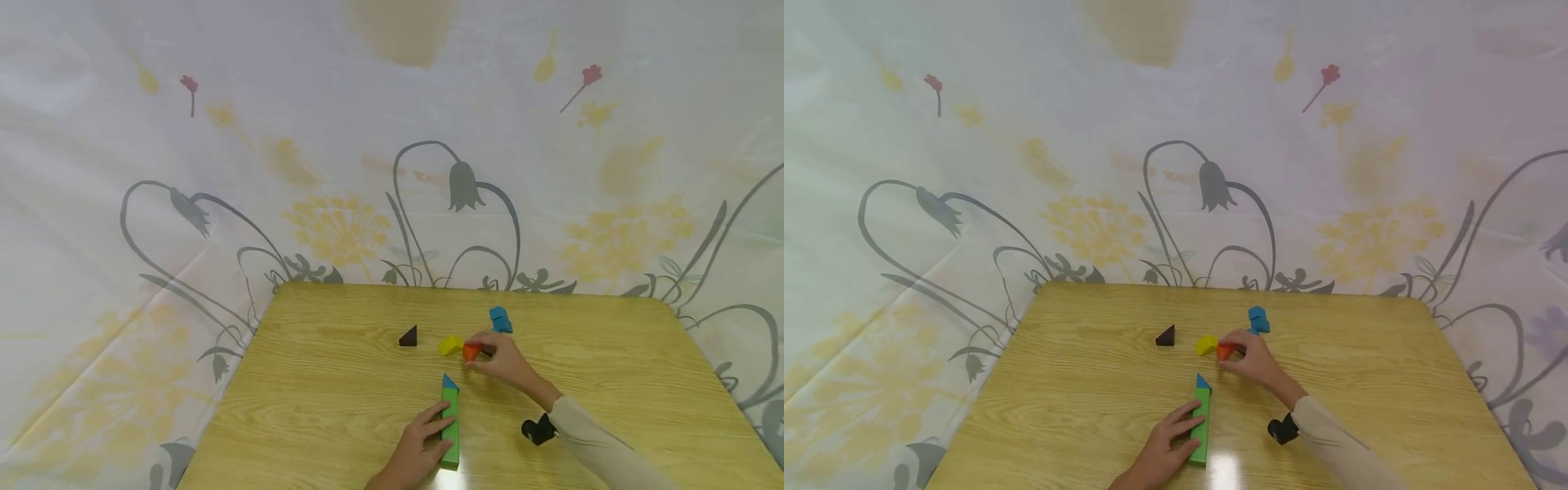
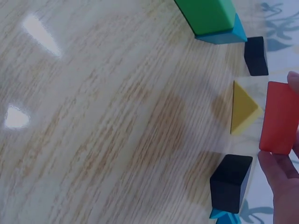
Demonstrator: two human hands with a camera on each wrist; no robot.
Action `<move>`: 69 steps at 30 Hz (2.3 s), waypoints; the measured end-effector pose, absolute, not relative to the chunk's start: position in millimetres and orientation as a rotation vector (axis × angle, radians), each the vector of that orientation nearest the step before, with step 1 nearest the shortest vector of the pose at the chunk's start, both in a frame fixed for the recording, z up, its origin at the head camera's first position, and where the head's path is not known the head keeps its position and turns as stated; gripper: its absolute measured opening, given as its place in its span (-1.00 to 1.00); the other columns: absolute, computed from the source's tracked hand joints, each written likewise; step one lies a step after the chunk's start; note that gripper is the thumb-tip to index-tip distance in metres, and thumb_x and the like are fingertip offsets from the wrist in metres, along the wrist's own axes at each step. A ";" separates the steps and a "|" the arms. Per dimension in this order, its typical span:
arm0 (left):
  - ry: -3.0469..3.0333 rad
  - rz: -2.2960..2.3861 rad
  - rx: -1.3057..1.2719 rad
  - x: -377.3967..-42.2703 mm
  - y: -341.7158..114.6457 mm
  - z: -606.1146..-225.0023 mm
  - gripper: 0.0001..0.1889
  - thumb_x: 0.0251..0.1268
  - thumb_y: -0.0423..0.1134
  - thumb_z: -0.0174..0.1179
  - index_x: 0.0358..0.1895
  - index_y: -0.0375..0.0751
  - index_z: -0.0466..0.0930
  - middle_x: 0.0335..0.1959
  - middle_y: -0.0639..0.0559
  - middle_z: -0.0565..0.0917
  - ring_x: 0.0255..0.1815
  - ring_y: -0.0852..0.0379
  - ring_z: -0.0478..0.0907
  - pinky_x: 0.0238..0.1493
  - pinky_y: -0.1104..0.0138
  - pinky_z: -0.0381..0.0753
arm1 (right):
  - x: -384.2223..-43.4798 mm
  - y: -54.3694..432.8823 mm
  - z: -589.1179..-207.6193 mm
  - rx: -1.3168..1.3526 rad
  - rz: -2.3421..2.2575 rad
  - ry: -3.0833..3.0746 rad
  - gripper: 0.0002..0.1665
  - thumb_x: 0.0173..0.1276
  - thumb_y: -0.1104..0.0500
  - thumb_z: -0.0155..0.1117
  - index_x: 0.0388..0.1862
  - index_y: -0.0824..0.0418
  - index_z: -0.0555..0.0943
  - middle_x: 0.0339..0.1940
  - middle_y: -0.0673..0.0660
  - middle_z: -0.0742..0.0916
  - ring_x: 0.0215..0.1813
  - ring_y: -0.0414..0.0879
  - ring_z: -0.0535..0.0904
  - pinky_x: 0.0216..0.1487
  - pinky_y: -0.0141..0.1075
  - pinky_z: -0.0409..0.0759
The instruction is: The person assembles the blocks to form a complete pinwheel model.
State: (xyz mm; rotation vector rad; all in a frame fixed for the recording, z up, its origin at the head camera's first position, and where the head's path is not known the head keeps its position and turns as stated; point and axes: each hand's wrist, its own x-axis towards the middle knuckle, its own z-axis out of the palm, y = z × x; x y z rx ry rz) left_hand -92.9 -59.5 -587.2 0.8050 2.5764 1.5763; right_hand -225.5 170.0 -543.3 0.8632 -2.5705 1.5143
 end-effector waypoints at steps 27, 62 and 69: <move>2.630 1.548 0.892 -96.0 -60.0 -592.0 -0.60 0.39 -0.14 0.10 0.17 -0.30 0.53 0.33 -0.09 0.38 0.31 -0.08 0.32 0.23 0.19 0.39 | -220.7 170.9 -564.2 1.117 1.505 -2.693 -0.56 -0.05 0.56 0.23 -0.08 0.53 0.61 0.07 0.47 0.56 0.10 0.35 0.47 -0.04 -0.02 0.58; 2.548 1.569 0.791 -95.5 -61.1 -592.5 -0.59 0.39 -0.11 0.10 0.21 -0.22 0.51 0.37 0.01 0.34 0.35 -0.02 0.26 0.26 0.22 0.35 | -209.4 158.6 -567.6 1.089 1.389 -2.526 -0.55 0.02 0.59 0.13 -0.16 0.27 0.70 -0.23 0.11 0.72 -0.21 -0.07 0.61 -0.36 -0.33 0.60; 2.550 1.579 0.817 -95.6 -61.8 -592.1 -0.59 0.40 -0.12 0.08 0.20 -0.24 0.51 0.36 -0.04 0.34 0.35 -0.03 0.26 0.25 0.21 0.36 | -207.9 158.1 -569.5 0.971 1.425 -2.694 -0.51 0.04 0.55 0.06 -0.07 0.29 0.67 -0.13 0.15 0.70 -0.11 0.02 0.58 -0.22 -0.28 0.59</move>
